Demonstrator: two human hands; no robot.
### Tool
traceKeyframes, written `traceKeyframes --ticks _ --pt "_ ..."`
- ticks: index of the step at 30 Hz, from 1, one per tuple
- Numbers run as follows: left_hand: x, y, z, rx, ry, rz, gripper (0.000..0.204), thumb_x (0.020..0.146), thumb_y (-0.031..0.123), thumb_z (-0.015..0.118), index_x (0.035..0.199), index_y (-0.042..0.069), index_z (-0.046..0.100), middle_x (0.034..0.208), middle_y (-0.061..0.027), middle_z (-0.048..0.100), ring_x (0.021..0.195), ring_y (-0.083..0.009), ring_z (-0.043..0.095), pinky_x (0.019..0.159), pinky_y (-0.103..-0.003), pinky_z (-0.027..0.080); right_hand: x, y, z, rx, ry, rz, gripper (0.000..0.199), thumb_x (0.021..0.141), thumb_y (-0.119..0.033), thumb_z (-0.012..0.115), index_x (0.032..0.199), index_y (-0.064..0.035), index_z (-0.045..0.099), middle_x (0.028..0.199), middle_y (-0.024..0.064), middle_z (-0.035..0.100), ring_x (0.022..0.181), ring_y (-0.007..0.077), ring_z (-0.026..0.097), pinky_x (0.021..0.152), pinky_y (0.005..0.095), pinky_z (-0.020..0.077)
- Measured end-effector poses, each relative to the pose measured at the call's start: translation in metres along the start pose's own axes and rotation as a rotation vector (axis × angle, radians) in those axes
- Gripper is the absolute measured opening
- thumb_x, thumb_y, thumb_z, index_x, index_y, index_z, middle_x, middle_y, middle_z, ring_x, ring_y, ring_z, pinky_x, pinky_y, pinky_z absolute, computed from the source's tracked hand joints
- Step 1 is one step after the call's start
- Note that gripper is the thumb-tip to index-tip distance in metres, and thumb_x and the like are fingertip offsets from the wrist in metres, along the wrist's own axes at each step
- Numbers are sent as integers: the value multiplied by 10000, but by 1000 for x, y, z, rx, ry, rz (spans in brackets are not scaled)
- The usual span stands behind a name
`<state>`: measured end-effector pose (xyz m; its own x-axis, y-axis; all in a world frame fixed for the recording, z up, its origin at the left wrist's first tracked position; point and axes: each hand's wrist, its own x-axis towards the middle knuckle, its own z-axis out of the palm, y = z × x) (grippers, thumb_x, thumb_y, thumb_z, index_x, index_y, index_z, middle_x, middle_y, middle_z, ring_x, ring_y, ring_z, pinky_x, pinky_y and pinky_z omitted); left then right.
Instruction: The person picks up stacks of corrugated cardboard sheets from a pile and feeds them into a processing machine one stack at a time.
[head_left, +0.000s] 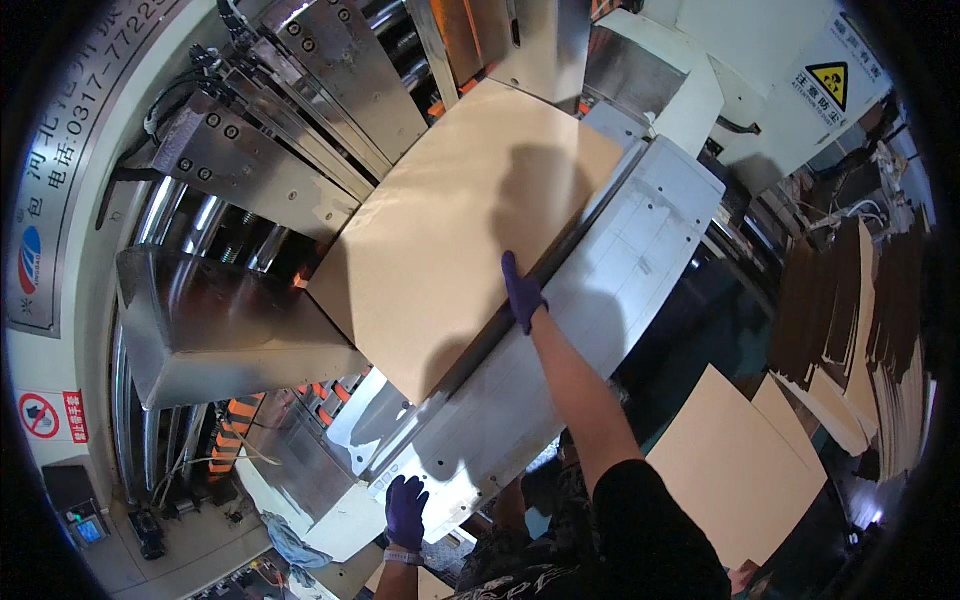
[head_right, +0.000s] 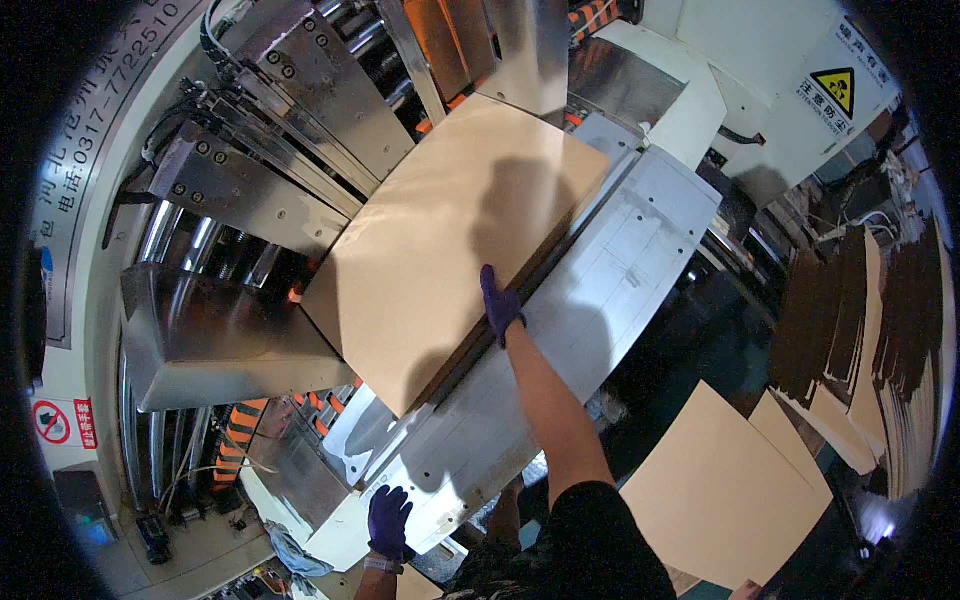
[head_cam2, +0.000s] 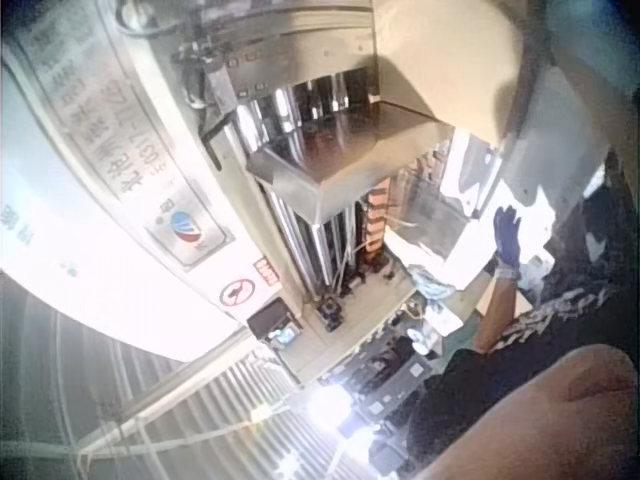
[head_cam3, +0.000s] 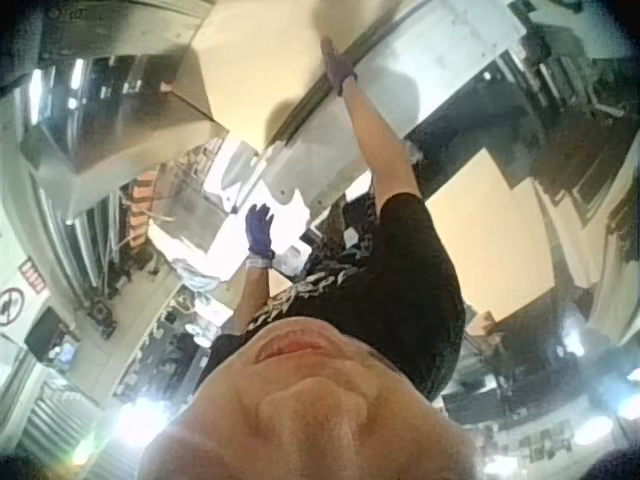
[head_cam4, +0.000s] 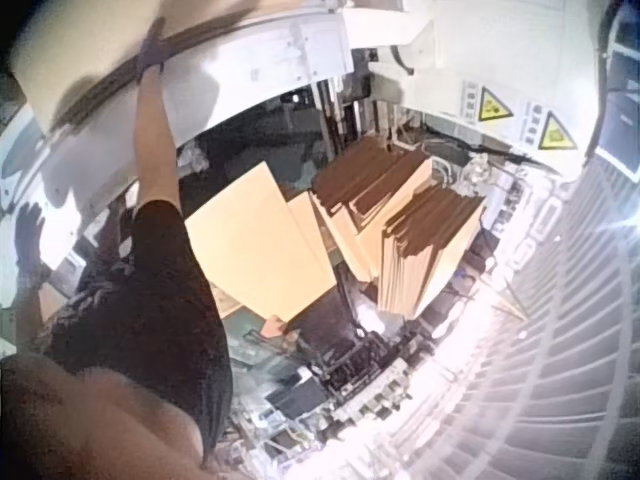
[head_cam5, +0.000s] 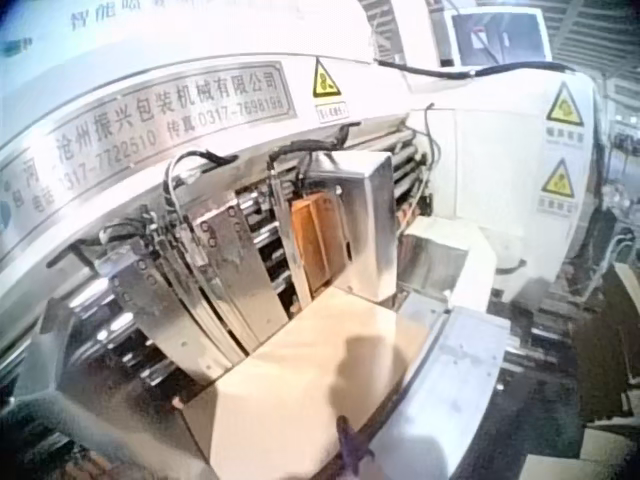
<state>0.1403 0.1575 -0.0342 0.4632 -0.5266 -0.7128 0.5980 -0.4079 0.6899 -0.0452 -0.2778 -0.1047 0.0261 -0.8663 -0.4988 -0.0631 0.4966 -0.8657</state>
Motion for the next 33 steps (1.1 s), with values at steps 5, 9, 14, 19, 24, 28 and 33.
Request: traceKeyframes --ticks 5,9,14,19,24,28,33 --pt "-8 4 15 77 -48 58 399 949 263 462 1298 82 391 1216 -140 540 1095 -264 541 911 -409 459 29 -22 -33 -373 -372 321 851 786 -731 455 1207 4 529 1012 154 625 978 304 592 906 329 444" --pt "-5 5 21 144 -52 93 405 947 239 483 1309 74 409 1164 -134 576 1059 -247 569 898 -390 473 13 -31 -44 -242 -382 343 740 824 -644 501 1134 24 567 1015 161 600 752 334 596 783 392 488" --pt "-1 8 56 359 -131 5 389 947 229 494 1288 47 441 1141 -135 594 1057 -243 578 903 -386 473 79 3 -82 131 254 -399 609 913 -543 451 1207 -18 540 1077 69 605 994 177 565 912 291 433" --pt "16 -16 97 301 -176 -77 394 941 206 516 1284 21 455 1134 -112 598 1039 -222 586 890 -360 479 133 5 -77 692 142 -332 652 917 -540 443 1302 -14 444 1292 87 503 1146 183 485 987 303 372" --pt "10 -25 101 320 -196 -145 399 938 184 521 1288 7 449 1176 -136 582 1069 -224 576 897 -356 477 160 19 -81 918 122 -152 690 894 -569 461 1296 -8 450 1263 107 525 1121 216 508 971 320 394" --pt "17 -37 83 328 -94 -188 428 911 170 559 1284 -6 445 1144 -144 599 1027 -220 593 871 -347 482 169 31 -93 1024 62 -179 726 884 -604 439 1297 -7 449 1242 112 538 1110 229 515 969 326 397" --pt "10 -43 79 284 -64 -225 440 904 172 571 1284 -10 444 1131 -132 605 1017 -226 594 870 -353 476 148 11 -77 915 72 -206 678 908 -540 450 1328 -9 418 1329 88 468 1173 206 461 1024 317 335"
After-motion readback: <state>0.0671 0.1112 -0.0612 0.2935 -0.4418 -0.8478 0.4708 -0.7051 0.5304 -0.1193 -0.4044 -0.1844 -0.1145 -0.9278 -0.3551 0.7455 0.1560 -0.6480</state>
